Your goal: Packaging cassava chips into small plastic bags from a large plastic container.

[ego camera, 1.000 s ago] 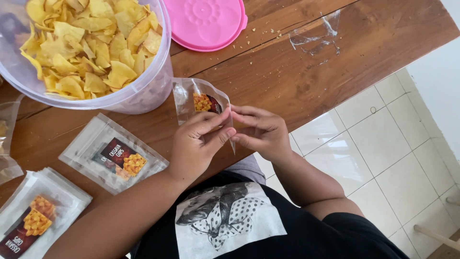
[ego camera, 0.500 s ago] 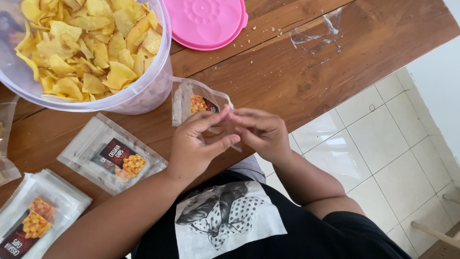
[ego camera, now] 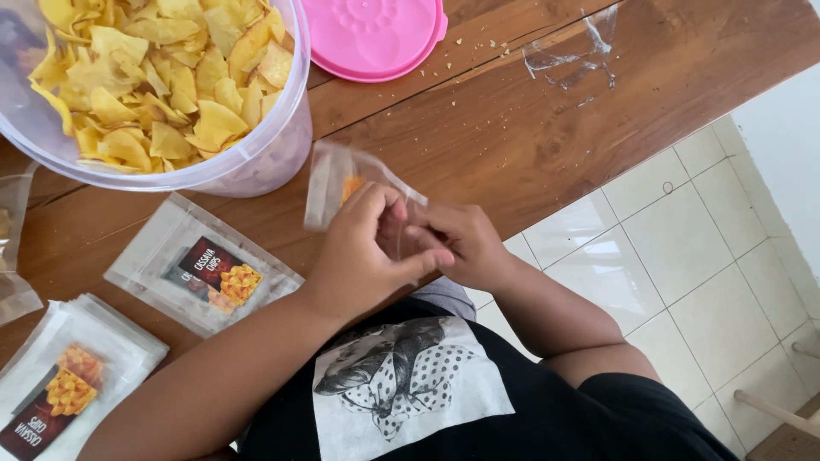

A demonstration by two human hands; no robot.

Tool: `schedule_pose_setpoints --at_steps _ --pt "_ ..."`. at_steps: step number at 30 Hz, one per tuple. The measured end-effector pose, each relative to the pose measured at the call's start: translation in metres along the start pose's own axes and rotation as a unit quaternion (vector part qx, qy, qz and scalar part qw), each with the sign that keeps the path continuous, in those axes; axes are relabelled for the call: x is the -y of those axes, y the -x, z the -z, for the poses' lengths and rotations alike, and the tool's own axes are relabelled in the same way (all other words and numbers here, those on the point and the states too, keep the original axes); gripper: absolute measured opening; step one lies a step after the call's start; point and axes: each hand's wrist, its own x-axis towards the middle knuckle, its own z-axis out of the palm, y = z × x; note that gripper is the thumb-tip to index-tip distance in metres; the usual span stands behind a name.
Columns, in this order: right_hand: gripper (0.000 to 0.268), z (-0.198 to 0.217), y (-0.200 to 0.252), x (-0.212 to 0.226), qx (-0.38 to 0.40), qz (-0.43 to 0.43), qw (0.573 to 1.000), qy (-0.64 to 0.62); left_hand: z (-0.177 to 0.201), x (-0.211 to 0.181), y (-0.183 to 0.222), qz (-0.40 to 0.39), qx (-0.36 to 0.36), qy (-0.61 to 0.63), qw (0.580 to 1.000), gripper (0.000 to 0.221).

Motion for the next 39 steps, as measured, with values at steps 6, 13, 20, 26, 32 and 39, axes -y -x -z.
schedule_pose_setpoints --at_steps 6,13,20,26,32,39 --pt "0.019 0.013 -0.006 0.017 0.013 0.083 0.996 0.027 -0.003 0.0 0.017 -0.122 0.092 -0.209 0.966 0.035" --pt "0.026 0.015 -0.006 0.013 0.037 0.138 0.988 0.057 0.001 -0.001 0.022 -0.13 0.137 -0.233 0.954 0.018" --pt "0.027 0.015 -0.003 0.015 0.004 0.159 0.976 0.148 0.006 -0.001 0.027 -0.137 0.108 -0.423 0.889 0.013" --pt "0.038 0.028 -0.008 0.022 -0.047 0.159 0.964 0.209 0.023 -0.007 0.02 -0.195 -0.006 -0.492 0.848 0.024" --pt "0.036 0.048 -0.018 0.072 0.141 0.137 0.98 0.037 0.019 -0.032 0.02 -0.311 0.042 -0.351 0.882 0.107" --pt "0.037 0.062 -0.027 0.085 0.172 0.043 0.951 0.255 0.032 -0.044 0.015 -0.239 0.054 -0.192 0.95 0.062"
